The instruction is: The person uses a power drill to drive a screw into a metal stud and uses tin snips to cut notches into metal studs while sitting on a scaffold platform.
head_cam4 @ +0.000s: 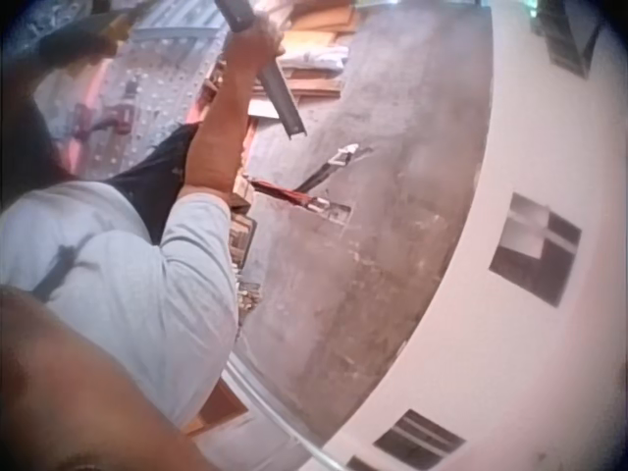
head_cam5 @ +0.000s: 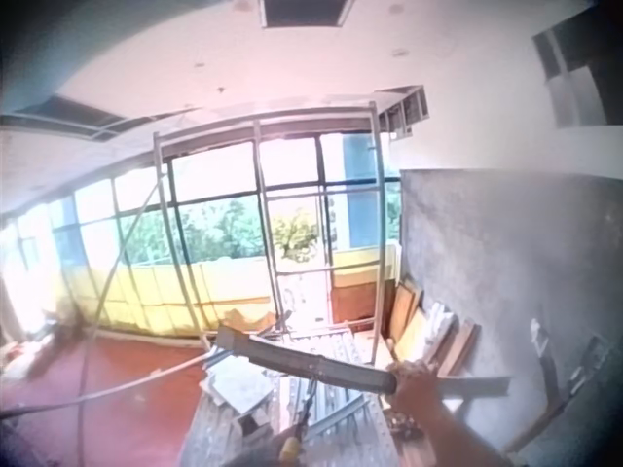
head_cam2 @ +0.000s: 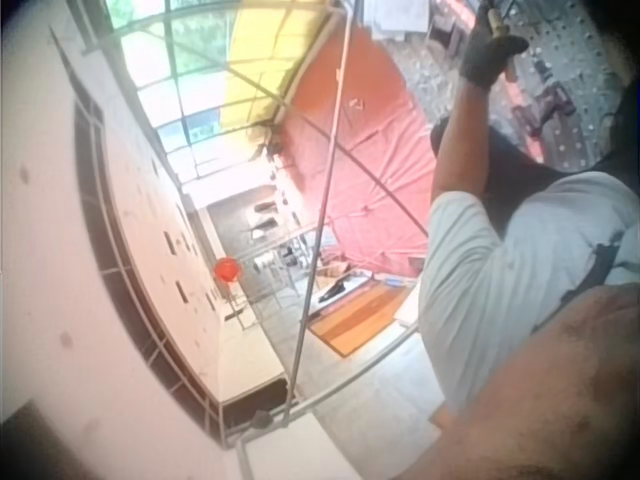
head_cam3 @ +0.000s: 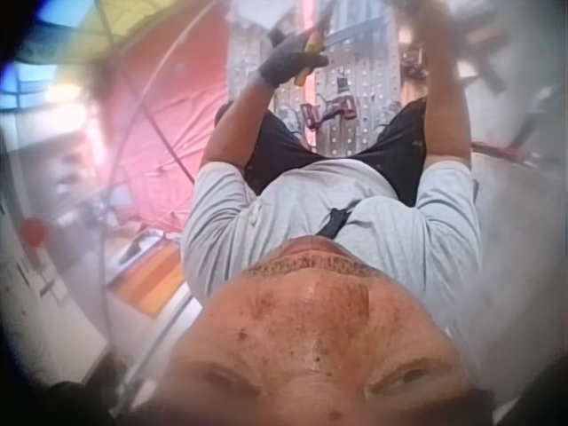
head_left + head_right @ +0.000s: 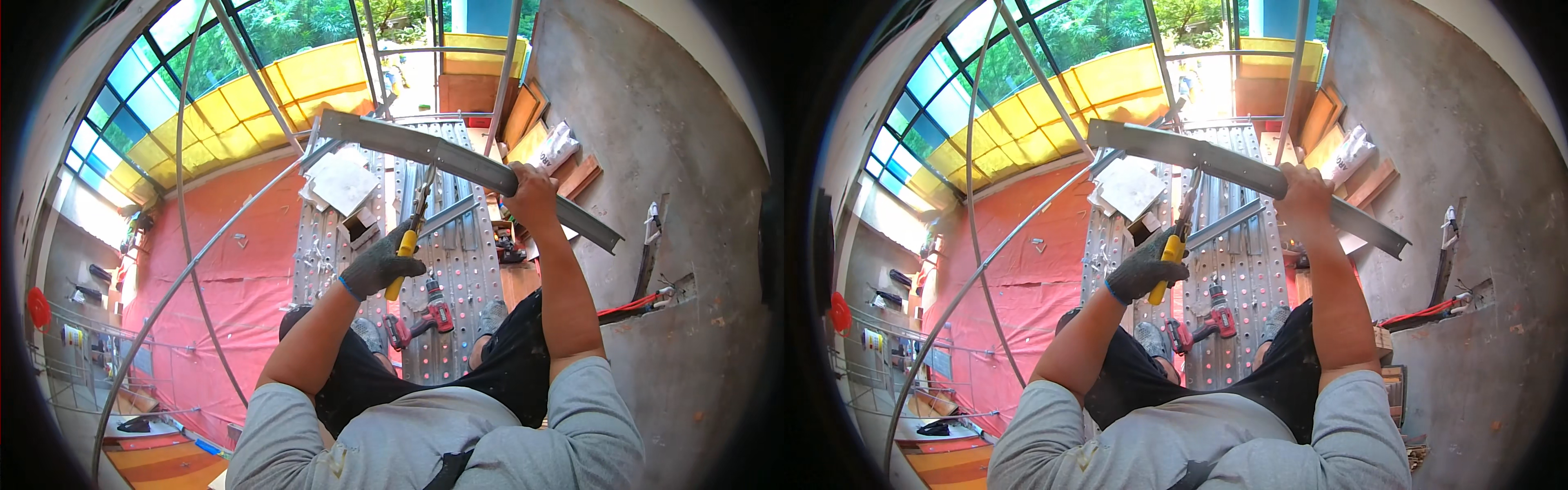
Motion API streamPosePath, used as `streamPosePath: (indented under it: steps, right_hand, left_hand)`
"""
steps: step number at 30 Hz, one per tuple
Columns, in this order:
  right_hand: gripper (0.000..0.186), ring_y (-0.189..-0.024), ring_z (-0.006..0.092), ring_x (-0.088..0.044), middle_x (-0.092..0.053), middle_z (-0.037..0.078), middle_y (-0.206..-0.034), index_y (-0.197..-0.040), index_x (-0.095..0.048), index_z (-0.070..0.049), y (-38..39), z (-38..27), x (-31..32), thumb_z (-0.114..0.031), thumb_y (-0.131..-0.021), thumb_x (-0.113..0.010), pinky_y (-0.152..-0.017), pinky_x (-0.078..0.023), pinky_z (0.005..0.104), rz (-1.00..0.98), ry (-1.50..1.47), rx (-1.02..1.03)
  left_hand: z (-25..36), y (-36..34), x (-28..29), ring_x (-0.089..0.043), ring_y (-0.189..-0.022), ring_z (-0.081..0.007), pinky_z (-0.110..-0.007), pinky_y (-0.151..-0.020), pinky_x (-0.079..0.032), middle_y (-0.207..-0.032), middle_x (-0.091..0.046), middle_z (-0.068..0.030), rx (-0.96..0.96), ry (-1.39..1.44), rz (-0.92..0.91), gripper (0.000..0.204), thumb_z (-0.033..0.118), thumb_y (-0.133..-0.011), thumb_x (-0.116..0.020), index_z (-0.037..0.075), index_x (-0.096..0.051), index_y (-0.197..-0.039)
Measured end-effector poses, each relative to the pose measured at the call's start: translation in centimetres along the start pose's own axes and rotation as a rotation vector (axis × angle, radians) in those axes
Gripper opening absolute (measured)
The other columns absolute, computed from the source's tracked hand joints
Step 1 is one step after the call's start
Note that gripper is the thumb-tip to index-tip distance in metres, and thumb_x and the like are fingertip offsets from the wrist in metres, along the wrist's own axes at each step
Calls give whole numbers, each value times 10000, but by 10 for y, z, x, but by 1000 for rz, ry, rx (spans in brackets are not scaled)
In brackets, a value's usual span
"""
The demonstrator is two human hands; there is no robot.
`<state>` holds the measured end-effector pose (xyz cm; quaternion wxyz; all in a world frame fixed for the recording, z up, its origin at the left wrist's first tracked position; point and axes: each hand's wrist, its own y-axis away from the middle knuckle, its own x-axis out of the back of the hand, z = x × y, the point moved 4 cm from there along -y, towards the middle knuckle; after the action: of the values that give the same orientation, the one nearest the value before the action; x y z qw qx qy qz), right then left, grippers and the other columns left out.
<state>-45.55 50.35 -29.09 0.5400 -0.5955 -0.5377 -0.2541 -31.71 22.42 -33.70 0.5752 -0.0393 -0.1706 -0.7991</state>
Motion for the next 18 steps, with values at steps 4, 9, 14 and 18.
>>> streamPosePath:
  steps: [4,9,14,18]
  right_hand:
    - [549,-1114,363,-641,-709,117,-1131,-1221,-671,-150,0,9,-12,-180,-687,-798,-950,-448,499,23,-19,101]
    - [591,-1087,364,-661,-714,128,-1130,-1243,-658,-143,2,5,-10,-157,-667,-789,-959,-459,492,-7,-43,107]
    - [609,-1103,350,-670,-717,127,-1161,-1258,-653,-142,4,4,-3,-152,-662,-777,-947,-468,495,-20,-60,126]
    - [596,-1091,357,-672,-719,126,-1155,-1246,-654,-138,5,6,-5,-152,-662,-773,-941,-467,500,34,-76,164]
  left_hand:
    - [-2,-3,0,-558,-1039,-211,-360,-926,-493,-1144,-583,-96,-18,90,18,930,221,-746,-803,39,-383,-1555]
    - [-8,0,5,-554,-1040,-200,-356,-921,-493,-1146,-586,-90,-44,81,6,901,187,-752,-795,44,-395,-1546]
    - [-16,-4,6,-613,-847,-155,-329,-743,-547,-1059,-582,-65,-136,55,57,671,113,-768,-781,91,-503,-1379]
    - [-20,-7,3,-616,-833,-148,-319,-724,-534,-1036,-589,-64,-153,6,69,633,145,-779,-790,86,-527,-1351]
